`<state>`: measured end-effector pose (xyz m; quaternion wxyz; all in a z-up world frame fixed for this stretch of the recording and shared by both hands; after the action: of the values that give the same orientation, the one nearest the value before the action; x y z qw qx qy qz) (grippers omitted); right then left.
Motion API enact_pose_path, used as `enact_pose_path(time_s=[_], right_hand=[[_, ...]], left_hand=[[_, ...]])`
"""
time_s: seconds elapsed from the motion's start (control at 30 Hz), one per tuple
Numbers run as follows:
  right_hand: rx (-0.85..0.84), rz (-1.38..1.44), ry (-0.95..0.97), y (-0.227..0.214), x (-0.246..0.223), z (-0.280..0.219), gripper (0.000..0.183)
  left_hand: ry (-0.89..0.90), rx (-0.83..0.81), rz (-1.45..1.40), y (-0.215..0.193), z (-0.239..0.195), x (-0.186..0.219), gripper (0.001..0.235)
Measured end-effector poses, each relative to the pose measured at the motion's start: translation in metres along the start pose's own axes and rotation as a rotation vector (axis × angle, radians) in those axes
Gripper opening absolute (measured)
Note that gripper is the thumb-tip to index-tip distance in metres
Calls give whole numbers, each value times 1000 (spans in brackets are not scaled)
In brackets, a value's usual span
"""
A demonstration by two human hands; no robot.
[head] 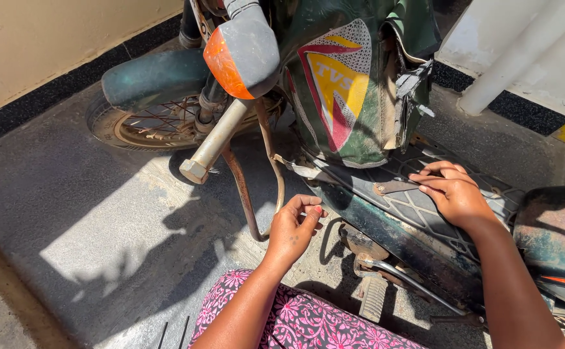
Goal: The person uses a wrench to loosen and remove bolts from the motorcycle's side cover. After removing the cover, they place it on the ground and then adjust the rear suspension spring by hand.
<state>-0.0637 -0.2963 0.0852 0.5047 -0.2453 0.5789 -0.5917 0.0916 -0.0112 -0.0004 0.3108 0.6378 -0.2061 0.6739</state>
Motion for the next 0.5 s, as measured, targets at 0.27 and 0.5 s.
enact_pose_path(time_s=[0.27,0.5], right_hand=[[99,-79,81,-11,-30,-39,29],[228,-275,29,-34,-74,-78,40]], left_hand=[[-7,-16,-10,5,-1,-1,27],[-7,-10,-33,4,-5,-3,26]])
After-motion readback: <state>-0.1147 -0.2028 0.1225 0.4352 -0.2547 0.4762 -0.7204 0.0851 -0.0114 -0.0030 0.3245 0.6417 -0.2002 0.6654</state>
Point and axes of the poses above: each hand's wrist, its own z-axis towards the middle knuckle, its own y-axis out of the palm, x = y × z, the point moved 10 cm from there along z, towards the middle knuckle, and after that the axes turned 8 degrees about y, right-handed, at the moved point
